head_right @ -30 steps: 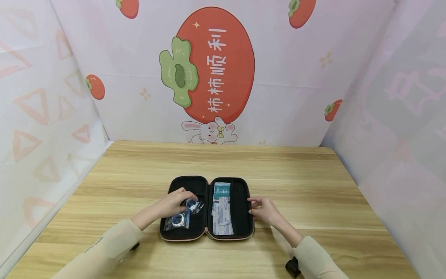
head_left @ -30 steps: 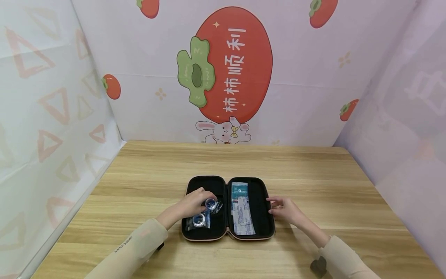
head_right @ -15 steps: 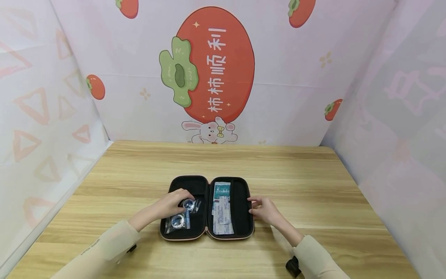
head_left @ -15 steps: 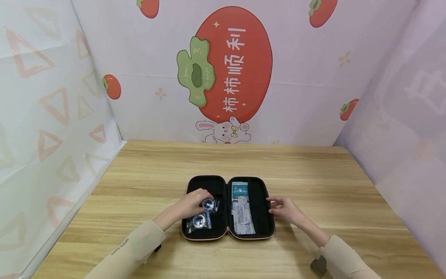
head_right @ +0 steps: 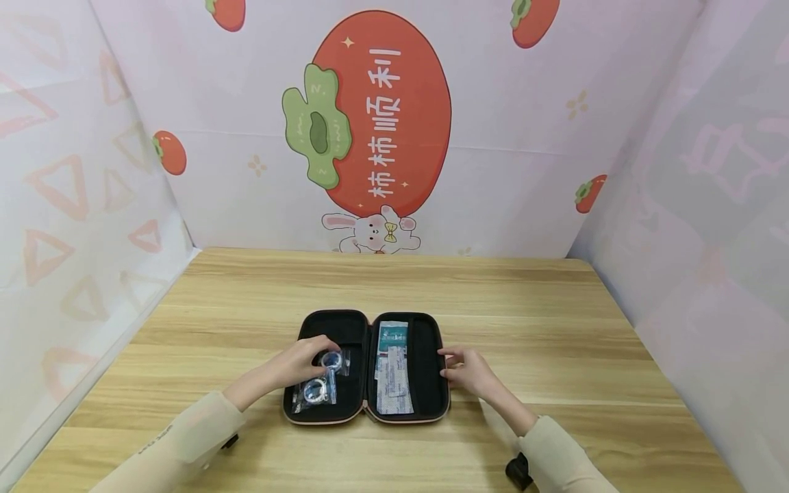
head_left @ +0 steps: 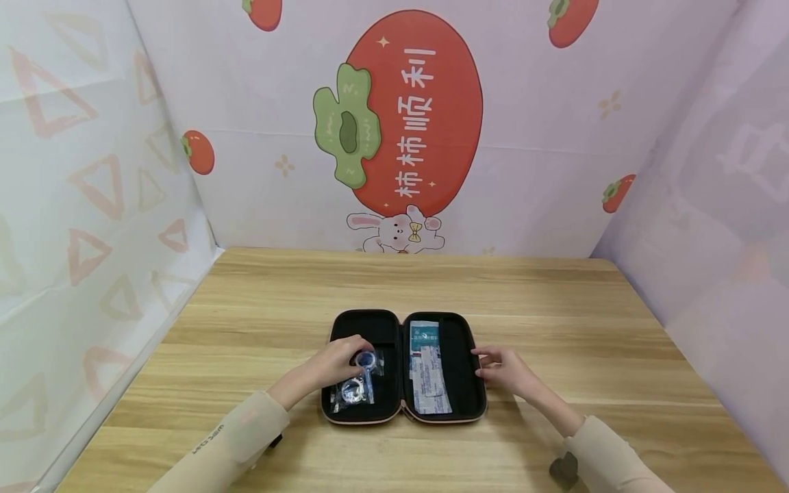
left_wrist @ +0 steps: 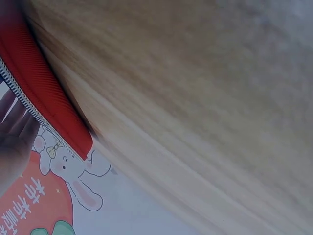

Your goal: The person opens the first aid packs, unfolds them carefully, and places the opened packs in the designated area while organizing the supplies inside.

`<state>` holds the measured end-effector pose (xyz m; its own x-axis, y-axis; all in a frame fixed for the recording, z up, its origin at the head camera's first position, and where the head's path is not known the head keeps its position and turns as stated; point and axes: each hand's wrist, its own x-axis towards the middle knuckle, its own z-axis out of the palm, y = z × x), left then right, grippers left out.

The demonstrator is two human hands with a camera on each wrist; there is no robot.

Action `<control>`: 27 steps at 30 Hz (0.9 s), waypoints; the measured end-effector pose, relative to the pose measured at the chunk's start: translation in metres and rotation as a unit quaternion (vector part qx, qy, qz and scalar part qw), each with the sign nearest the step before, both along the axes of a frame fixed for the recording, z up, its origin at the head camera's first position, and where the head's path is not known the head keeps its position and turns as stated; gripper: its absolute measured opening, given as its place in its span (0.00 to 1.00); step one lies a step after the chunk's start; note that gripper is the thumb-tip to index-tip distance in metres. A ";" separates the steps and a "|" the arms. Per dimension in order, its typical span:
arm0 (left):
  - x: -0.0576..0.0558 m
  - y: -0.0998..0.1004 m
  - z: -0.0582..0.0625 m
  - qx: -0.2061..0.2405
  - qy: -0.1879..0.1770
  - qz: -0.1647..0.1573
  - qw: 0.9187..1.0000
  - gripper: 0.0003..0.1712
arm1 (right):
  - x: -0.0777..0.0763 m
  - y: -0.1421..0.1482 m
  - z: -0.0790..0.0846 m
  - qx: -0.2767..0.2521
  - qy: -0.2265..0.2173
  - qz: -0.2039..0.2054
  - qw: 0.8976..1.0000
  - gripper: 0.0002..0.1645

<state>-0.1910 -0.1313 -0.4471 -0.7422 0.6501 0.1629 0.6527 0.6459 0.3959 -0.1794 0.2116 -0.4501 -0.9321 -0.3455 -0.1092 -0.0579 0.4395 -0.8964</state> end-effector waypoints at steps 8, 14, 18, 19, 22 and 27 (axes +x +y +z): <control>0.000 0.002 -0.001 -0.002 -0.011 0.020 1.000 0.19 | 0.000 0.000 0.001 -0.005 -0.002 0.000 1.000 0.23; 0.000 0.003 -0.002 0.003 0.002 0.041 0.999 0.20 | 0.000 0.000 0.001 -0.005 0.000 0.007 1.000 0.22; 0.000 0.004 -0.003 0.006 0.017 0.047 0.999 0.20 | 0.000 0.000 0.001 -0.003 0.002 0.008 1.000 0.22; 0.000 0.004 -0.004 0.007 0.023 0.047 0.999 0.19 | 0.000 0.000 0.001 -0.002 0.003 0.008 1.000 0.22; -0.001 0.005 -0.005 0.012 0.039 0.050 0.998 0.18 | 0.001 0.000 0.001 -0.002 0.002 0.005 1.000 0.22; -0.003 0.007 -0.006 0.020 0.063 0.054 0.996 0.17 | 0.001 -0.001 0.001 0.006 0.000 -0.004 1.000 0.22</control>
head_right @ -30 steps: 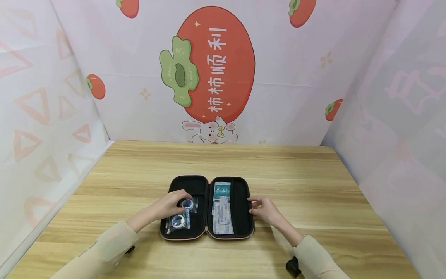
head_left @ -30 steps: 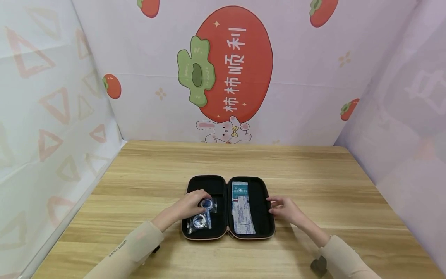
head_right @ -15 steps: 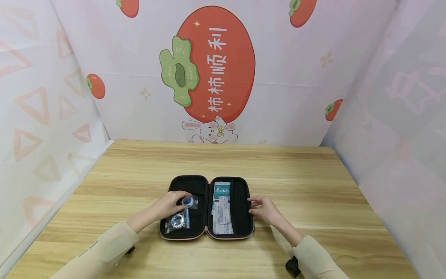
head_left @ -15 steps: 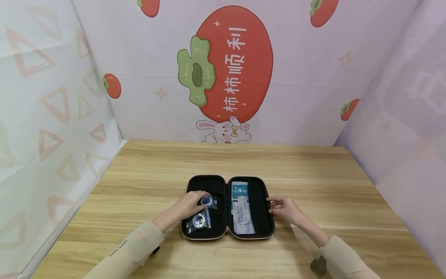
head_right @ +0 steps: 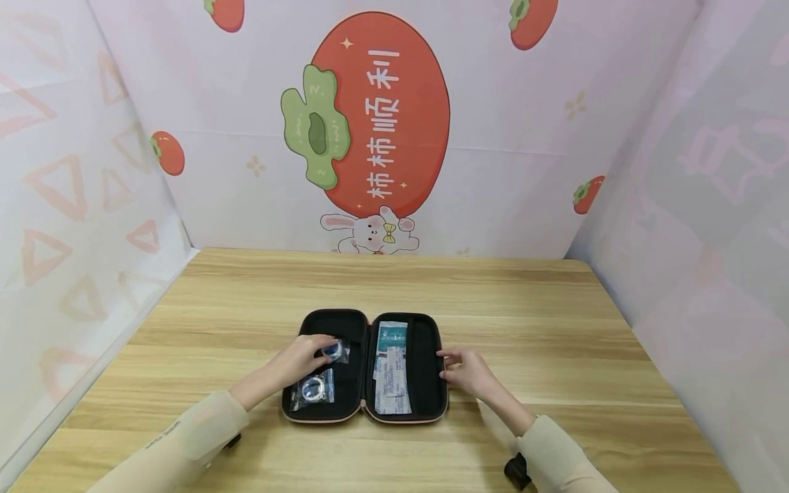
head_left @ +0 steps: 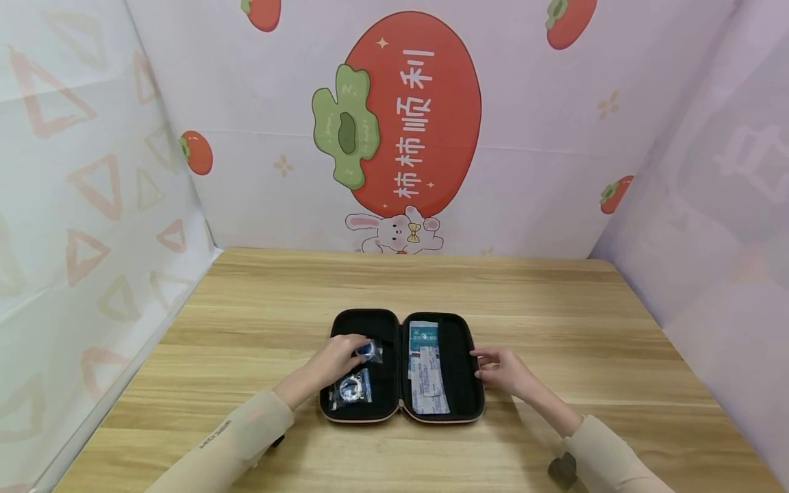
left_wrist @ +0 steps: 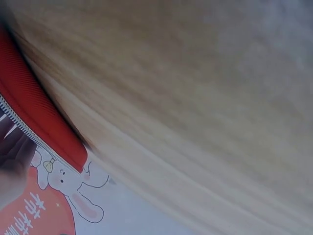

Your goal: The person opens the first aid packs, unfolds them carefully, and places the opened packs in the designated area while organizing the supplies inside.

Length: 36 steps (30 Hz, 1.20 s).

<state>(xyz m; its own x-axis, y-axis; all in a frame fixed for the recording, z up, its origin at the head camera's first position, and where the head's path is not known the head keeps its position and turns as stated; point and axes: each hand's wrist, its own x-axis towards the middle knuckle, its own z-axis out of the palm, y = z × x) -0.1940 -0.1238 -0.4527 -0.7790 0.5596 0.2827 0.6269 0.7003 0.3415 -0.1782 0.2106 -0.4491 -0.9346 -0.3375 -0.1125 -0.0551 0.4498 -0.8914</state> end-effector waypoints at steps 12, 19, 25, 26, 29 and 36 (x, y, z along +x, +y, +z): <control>-0.004 0.006 0.003 -0.049 0.042 0.017 0.998 0.13 | 0.000 0.000 0.000 0.011 0.008 0.006 1.000 0.22; -0.005 0.008 0.004 -0.083 0.061 0.020 0.995 0.11 | 0.001 0.000 -0.001 0.016 0.015 0.011 1.000 0.22; -0.009 0.006 0.001 -0.064 0.122 0.010 0.990 0.05 | 0.000 0.000 -0.001 0.017 0.018 0.011 1.000 0.21; -0.010 0.006 0.001 -0.058 0.135 0.008 0.989 0.04 | 0.000 0.000 -0.001 0.017 0.019 0.011 1.000 0.21; -0.013 0.006 0.001 -0.046 0.151 0.005 0.987 0.04 | 0.000 0.001 -0.001 0.014 0.020 0.011 1.000 0.21; -0.017 0.007 0.003 -0.052 0.144 0.011 0.988 0.04 | 0.001 0.000 0.001 0.008 0.021 0.019 1.000 0.21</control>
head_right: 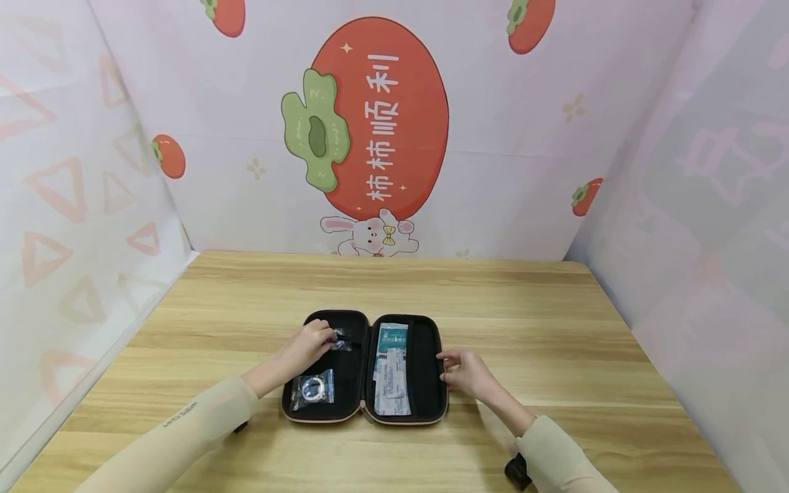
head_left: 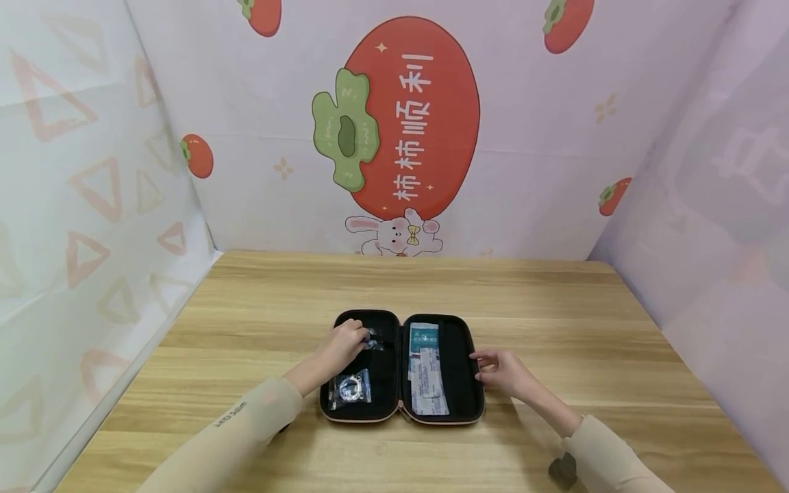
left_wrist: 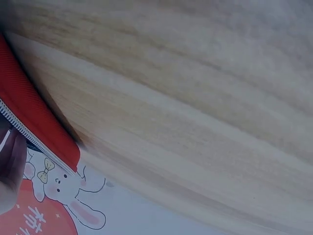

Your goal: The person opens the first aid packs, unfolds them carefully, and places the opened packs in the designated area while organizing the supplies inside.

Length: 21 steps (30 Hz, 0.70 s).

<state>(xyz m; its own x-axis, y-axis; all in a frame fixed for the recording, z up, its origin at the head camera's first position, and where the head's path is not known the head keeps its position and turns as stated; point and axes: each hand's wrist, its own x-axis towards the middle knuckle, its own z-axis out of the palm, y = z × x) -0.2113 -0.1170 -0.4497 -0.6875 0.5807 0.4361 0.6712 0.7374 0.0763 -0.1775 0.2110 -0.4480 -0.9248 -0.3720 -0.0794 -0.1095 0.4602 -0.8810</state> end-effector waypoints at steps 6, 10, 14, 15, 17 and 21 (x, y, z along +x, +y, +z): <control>-0.005 -0.002 -0.003 0.009 0.014 0.003 1.000 0.06 | 0.002 0.000 0.001 -0.006 -0.001 0.003 1.000 0.21; -0.008 -0.005 -0.004 0.016 0.003 0.005 1.000 0.08 | 0.002 0.001 0.001 -0.011 0.001 0.008 1.000 0.21; -0.008 -0.007 -0.004 0.020 -0.003 0.000 1.000 0.08 | 0.001 0.001 0.000 -0.013 0.000 0.004 1.000 0.21; -0.008 -0.007 -0.003 0.022 -0.004 -0.001 1.000 0.08 | 0.001 0.001 0.000 -0.012 0.000 0.004 1.000 0.21; -0.007 -0.008 -0.002 0.030 -0.008 -0.001 1.000 0.07 | 0.001 0.001 0.000 -0.012 -0.001 0.003 1.000 0.21; -0.004 -0.011 0.002 0.041 -0.021 -0.001 0.999 0.07 | 0.001 0.001 0.001 -0.011 -0.003 0.007 1.000 0.21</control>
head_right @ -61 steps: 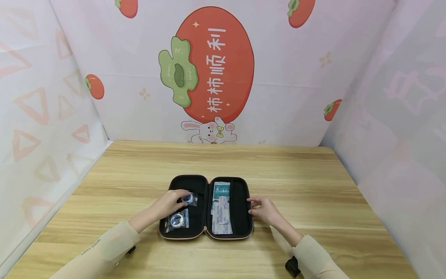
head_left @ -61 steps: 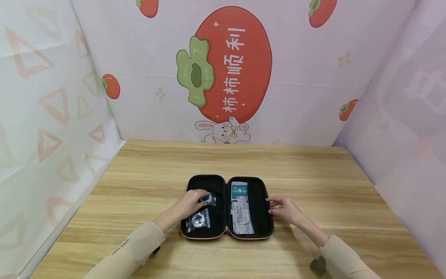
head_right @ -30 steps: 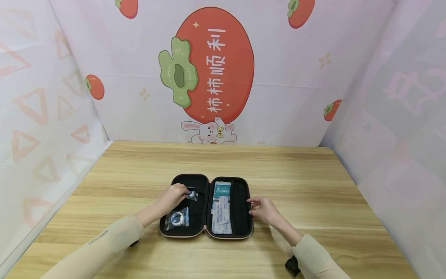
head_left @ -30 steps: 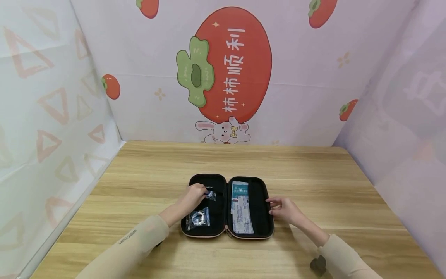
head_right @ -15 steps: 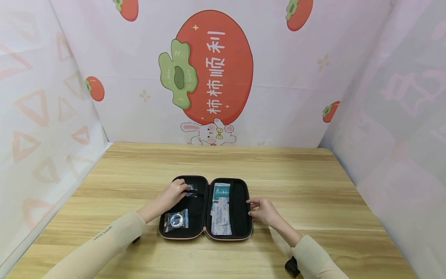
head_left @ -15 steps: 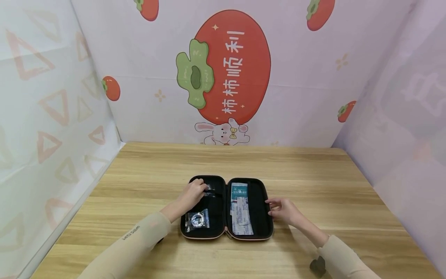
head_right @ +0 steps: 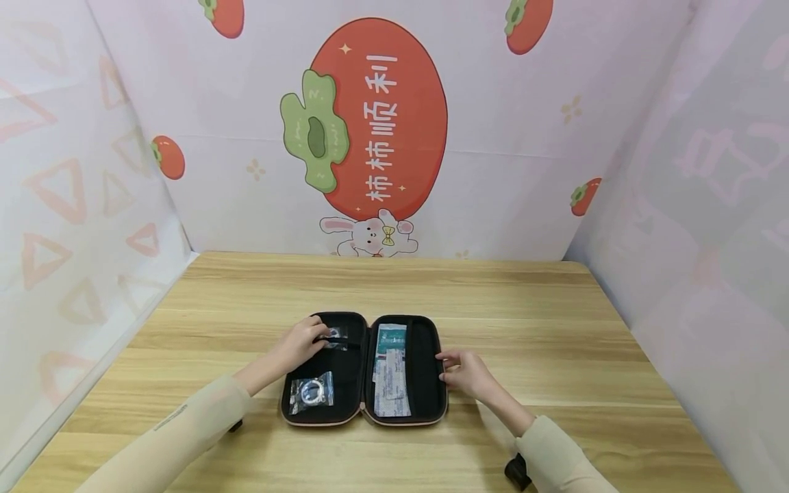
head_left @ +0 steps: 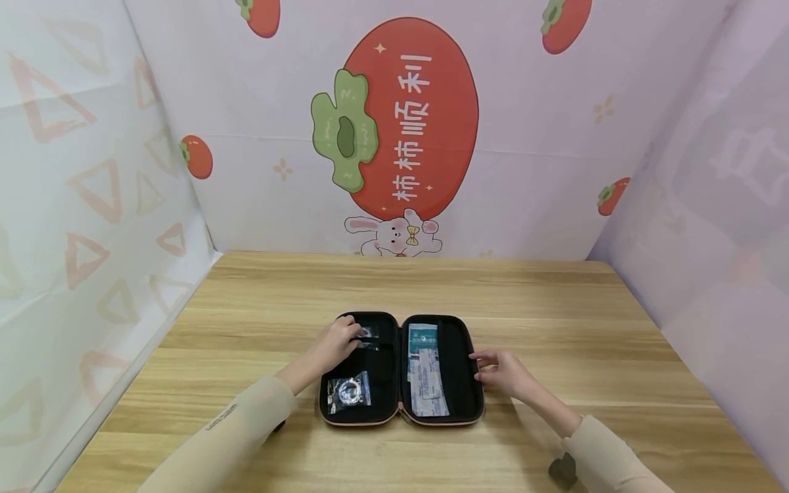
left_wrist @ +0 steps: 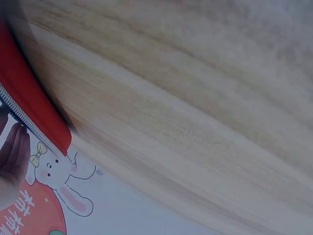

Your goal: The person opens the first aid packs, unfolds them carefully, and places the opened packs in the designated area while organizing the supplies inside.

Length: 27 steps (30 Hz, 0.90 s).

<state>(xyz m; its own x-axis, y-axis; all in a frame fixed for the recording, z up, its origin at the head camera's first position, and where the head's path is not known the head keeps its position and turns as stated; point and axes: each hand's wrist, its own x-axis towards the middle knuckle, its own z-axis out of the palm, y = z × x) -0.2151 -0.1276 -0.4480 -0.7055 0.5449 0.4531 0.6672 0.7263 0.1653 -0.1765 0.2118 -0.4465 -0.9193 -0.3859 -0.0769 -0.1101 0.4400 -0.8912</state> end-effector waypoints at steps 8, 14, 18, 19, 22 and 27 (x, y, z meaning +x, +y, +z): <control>0.012 -0.006 0.007 0.025 -0.035 -0.004 0.999 0.06 | 0.001 -0.001 0.001 0.005 0.002 -0.007 1.000 0.21; 0.023 -0.012 0.012 0.047 -0.087 -0.021 0.995 0.06 | -0.001 -0.001 -0.001 0.006 -0.002 -0.013 1.000 0.21; 0.031 -0.015 0.015 0.063 -0.119 -0.039 0.990 0.07 | -0.001 -0.002 -0.002 0.007 -0.003 -0.016 1.000 0.21; 0.033 -0.016 0.016 0.064 -0.129 -0.042 0.989 0.07 | -0.001 -0.002 -0.002 0.007 -0.003 -0.016 1.000 0.21; 0.039 -0.017 0.017 0.067 -0.151 -0.049 0.985 0.07 | -0.002 -0.002 -0.003 0.008 -0.003 -0.016 1.000 0.21; 0.048 -0.020 0.017 0.057 -0.176 -0.052 0.981 0.10 | -0.001 -0.002 -0.002 0.012 0.000 -0.017 1.000 0.21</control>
